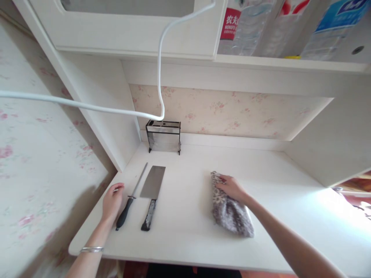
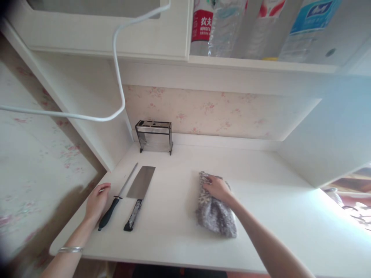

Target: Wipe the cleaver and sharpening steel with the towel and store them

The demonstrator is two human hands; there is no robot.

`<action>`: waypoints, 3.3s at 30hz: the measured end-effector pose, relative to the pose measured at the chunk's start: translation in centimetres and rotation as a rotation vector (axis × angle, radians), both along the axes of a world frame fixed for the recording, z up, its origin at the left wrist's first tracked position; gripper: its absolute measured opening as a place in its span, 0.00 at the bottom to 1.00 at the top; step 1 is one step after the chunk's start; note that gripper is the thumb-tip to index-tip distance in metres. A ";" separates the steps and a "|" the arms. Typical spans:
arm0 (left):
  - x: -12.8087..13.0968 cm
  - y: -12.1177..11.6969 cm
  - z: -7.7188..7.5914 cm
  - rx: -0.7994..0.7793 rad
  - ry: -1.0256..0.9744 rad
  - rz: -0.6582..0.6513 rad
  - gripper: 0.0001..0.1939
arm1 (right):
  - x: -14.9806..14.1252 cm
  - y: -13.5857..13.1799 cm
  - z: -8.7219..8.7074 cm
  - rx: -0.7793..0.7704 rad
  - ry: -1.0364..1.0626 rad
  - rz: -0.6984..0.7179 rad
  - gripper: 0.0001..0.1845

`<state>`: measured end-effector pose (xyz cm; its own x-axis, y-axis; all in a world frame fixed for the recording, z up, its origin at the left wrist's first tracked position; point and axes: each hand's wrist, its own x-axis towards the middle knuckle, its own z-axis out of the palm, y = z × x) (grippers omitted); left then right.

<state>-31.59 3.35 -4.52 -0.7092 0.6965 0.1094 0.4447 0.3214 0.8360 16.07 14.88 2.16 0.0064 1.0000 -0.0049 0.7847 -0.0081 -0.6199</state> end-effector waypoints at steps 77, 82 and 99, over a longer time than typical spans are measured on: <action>27.5 1.0 6.3 -0.049 -0.094 -1.073 0.09 | -4.3 -8.4 -5.8 0.021 0.293 0.260 0.14; 30.0 3.6 4.7 -0.056 -0.364 -1.178 0.11 | -4.1 -8.1 -6.3 0.059 0.376 0.283 0.17; 29.7 4.9 2.4 -0.080 -0.573 -1.098 0.08 | -4.2 -7.7 -7.3 0.090 0.299 0.247 0.12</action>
<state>-1.88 8.22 -2.17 0.3214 0.9423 -0.0940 0.0877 0.0692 0.9937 11.85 7.15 -5.16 -0.2228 0.9678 0.1172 0.5413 0.2228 -0.8108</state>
